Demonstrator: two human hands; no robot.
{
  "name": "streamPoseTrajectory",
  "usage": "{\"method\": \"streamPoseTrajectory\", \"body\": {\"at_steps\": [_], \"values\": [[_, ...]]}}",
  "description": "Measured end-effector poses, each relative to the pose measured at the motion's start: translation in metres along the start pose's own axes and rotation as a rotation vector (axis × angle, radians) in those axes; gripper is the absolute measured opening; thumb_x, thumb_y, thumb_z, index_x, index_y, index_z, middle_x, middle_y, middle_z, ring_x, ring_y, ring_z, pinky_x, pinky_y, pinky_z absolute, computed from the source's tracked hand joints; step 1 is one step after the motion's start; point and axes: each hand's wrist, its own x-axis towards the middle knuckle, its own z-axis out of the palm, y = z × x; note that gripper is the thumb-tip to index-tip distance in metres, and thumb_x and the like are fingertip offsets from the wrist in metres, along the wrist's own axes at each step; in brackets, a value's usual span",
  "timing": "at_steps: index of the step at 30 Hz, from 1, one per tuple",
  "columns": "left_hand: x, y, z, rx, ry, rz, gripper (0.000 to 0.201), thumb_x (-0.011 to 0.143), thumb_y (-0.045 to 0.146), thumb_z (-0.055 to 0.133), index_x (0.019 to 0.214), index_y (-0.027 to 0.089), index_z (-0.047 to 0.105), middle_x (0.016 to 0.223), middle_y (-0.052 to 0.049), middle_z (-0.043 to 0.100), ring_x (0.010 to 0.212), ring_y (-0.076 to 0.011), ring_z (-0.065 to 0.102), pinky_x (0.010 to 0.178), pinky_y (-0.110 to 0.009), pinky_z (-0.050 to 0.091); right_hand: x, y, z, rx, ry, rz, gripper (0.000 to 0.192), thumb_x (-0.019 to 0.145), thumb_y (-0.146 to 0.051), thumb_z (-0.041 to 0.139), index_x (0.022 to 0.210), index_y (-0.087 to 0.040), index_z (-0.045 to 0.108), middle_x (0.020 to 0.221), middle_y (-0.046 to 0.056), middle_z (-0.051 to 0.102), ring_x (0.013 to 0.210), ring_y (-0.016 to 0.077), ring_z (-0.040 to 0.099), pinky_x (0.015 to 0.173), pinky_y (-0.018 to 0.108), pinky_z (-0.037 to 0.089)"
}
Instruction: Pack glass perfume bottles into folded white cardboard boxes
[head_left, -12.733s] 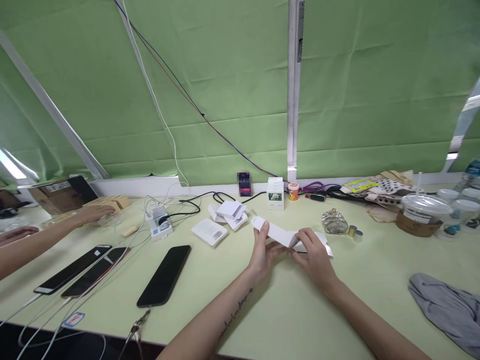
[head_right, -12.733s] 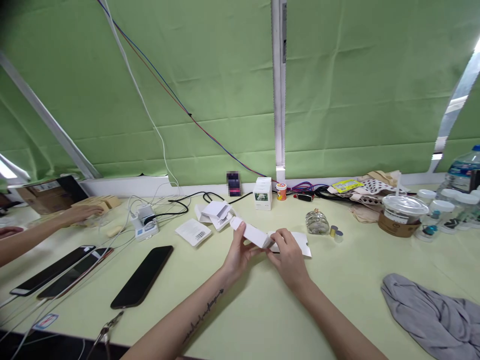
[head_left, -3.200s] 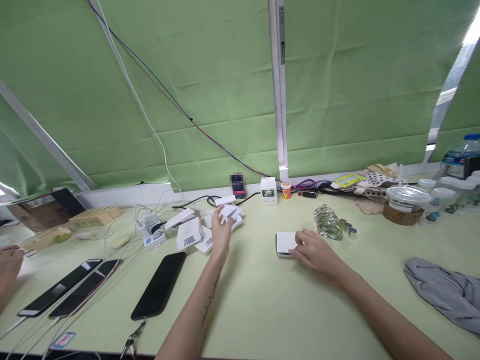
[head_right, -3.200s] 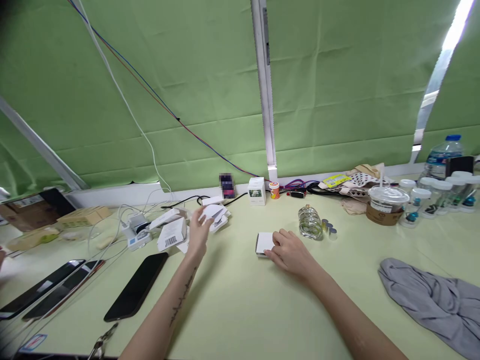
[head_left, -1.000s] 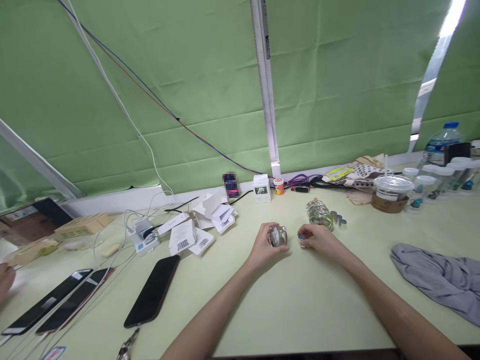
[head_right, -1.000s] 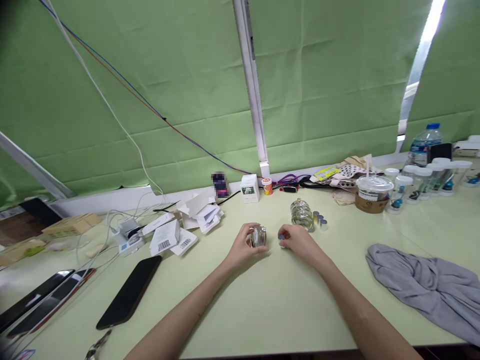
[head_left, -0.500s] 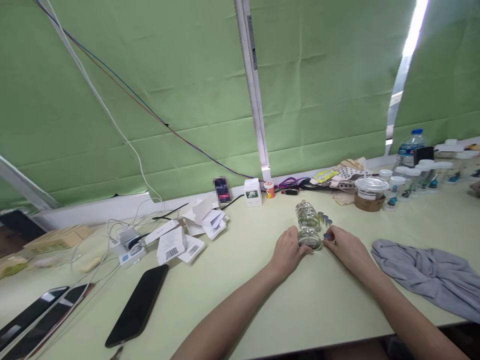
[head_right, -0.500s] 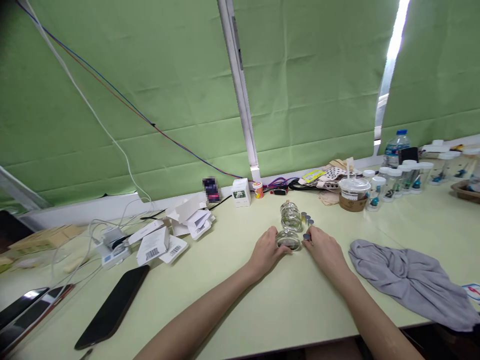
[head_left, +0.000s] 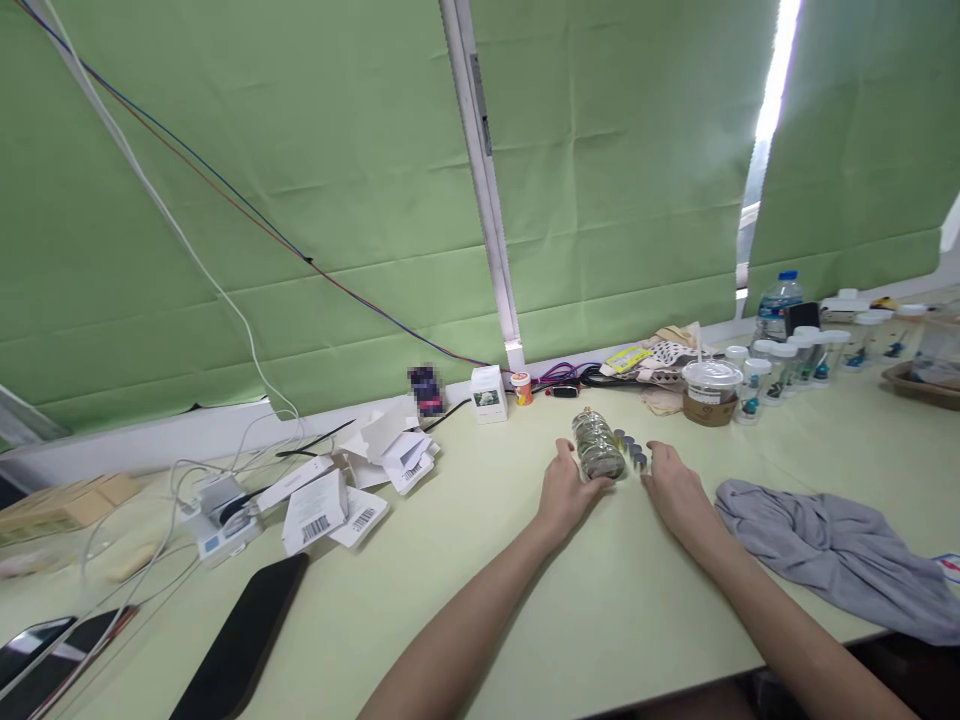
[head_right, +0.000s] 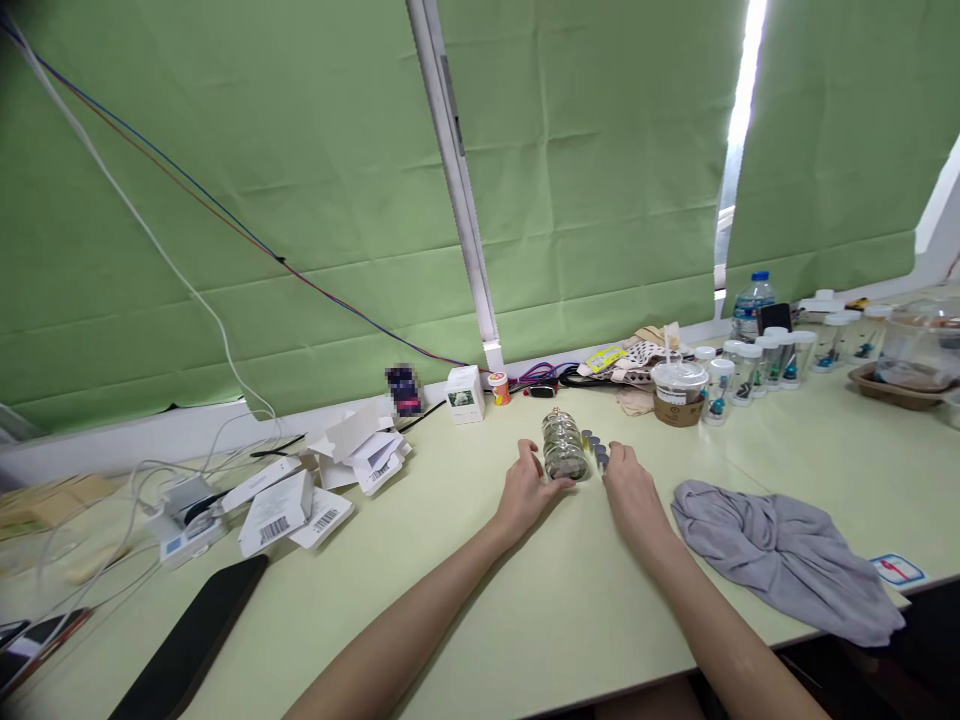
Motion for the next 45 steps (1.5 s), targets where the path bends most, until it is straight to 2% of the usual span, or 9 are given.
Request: {"method": "streamPoseTrajectory", "body": {"at_steps": [6,11,18,22,28,33,36,40,45], "values": [[0.035,-0.063,-0.047,0.114,0.447,-0.192,0.046,0.083,0.037,0.057,0.118,0.018,0.033,0.124,-0.015,0.044,0.122,-0.0262,0.041,0.100,-0.042,0.033,-0.031,-0.030,0.001,-0.049,0.065,-0.266,0.020,0.090,-0.011,0.035,0.101,-0.020,0.049,0.098,0.009,0.061,0.076,0.0200,0.063,0.051,0.027,0.034],[0.090,-0.116,-0.079,0.138,0.551,-0.373,0.079,0.068,0.038,0.072,0.125,0.012,0.024,0.132,-0.024,0.034,0.132,-0.0338,0.030,0.106,-0.048,0.025,-0.040,-0.064,0.018,0.037,-0.052,-0.584,0.020,0.088,-0.008,0.038,0.096,-0.022,0.049,0.088,0.002,0.061,0.065,0.0149,0.063,0.048,0.025,0.032],[0.133,-0.120,-0.075,0.081,0.636,-0.512,0.070,0.061,0.034,0.076,0.113,0.015,0.034,0.128,-0.023,0.039,0.128,-0.0396,0.035,0.104,-0.054,0.027,-0.035,-0.073,0.022,0.079,-0.074,-0.591,0.021,0.086,-0.006,0.039,0.097,-0.021,0.049,0.088,0.002,0.059,0.068,0.0153,0.063,0.051,0.025,0.035],[0.102,-0.111,-0.082,0.009,0.604,-0.492,0.055,0.063,0.029,0.074,0.101,0.019,0.035,0.116,-0.017,0.050,0.113,-0.0327,0.052,0.090,-0.046,0.042,-0.037,-0.069,0.018,0.185,-0.102,-0.579,0.021,0.090,-0.011,0.034,0.100,-0.022,0.048,0.092,0.003,0.060,0.072,0.0166,0.064,0.055,0.026,0.041],[-0.014,-0.077,-0.092,-0.109,0.449,-0.372,0.055,0.058,0.039,0.079,0.087,0.023,0.034,0.090,-0.003,0.059,0.087,-0.0226,0.062,0.071,-0.033,0.049,-0.033,-0.086,0.018,0.682,-0.135,-0.341,0.030,0.094,-0.037,0.037,0.121,-0.024,0.041,0.102,0.005,0.057,0.067,0.0139,0.060,0.067,0.031,0.050],[-0.088,-0.045,-0.104,-0.289,0.187,-0.148,0.048,0.064,0.033,0.076,0.099,0.021,0.046,0.100,-0.004,0.058,0.095,-0.0238,0.057,0.076,-0.033,0.046,-0.029,-0.127,0.030,1.171,-0.202,-0.209,0.059,0.086,-0.050,0.049,0.135,-0.023,0.032,0.124,0.012,0.046,0.072,0.0156,0.060,0.048,0.027,0.049],[-0.099,-0.036,-0.117,-0.278,-0.024,-0.021,0.043,0.069,0.039,0.072,0.101,0.020,0.051,0.102,-0.005,0.057,0.095,-0.0238,0.055,0.084,-0.037,0.044,-0.029,-0.136,0.033,1.364,-0.335,-0.197,0.052,0.086,-0.056,0.044,0.125,-0.022,0.046,0.115,0.011,0.052,0.071,0.0171,0.060,0.044,0.027,0.049],[-0.085,-0.027,-0.128,-0.415,-0.079,0.040,0.072,0.066,0.036,0.077,0.126,0.024,0.040,0.129,-0.011,0.049,0.121,-0.0276,0.045,0.102,-0.044,0.034,-0.031,-0.127,0.031,1.508,-0.401,-0.193,0.052,0.090,-0.058,0.032,0.120,-0.021,0.054,0.116,0.011,0.050,0.074,0.0169,0.059,0.054,0.030,0.054],[-0.075,-0.010,-0.134,-0.268,-0.077,0.091,0.071,0.060,0.036,0.079,0.121,0.023,0.046,0.118,-0.009,0.056,0.109,-0.0270,0.053,0.093,-0.041,0.043,-0.033,-0.122,0.021,1.526,-0.387,-0.209,0.045,0.090,-0.053,0.039,0.118,-0.022,0.055,0.121,0.010,0.051,0.083,0.0192,0.060,0.061,0.030,0.055]]}}
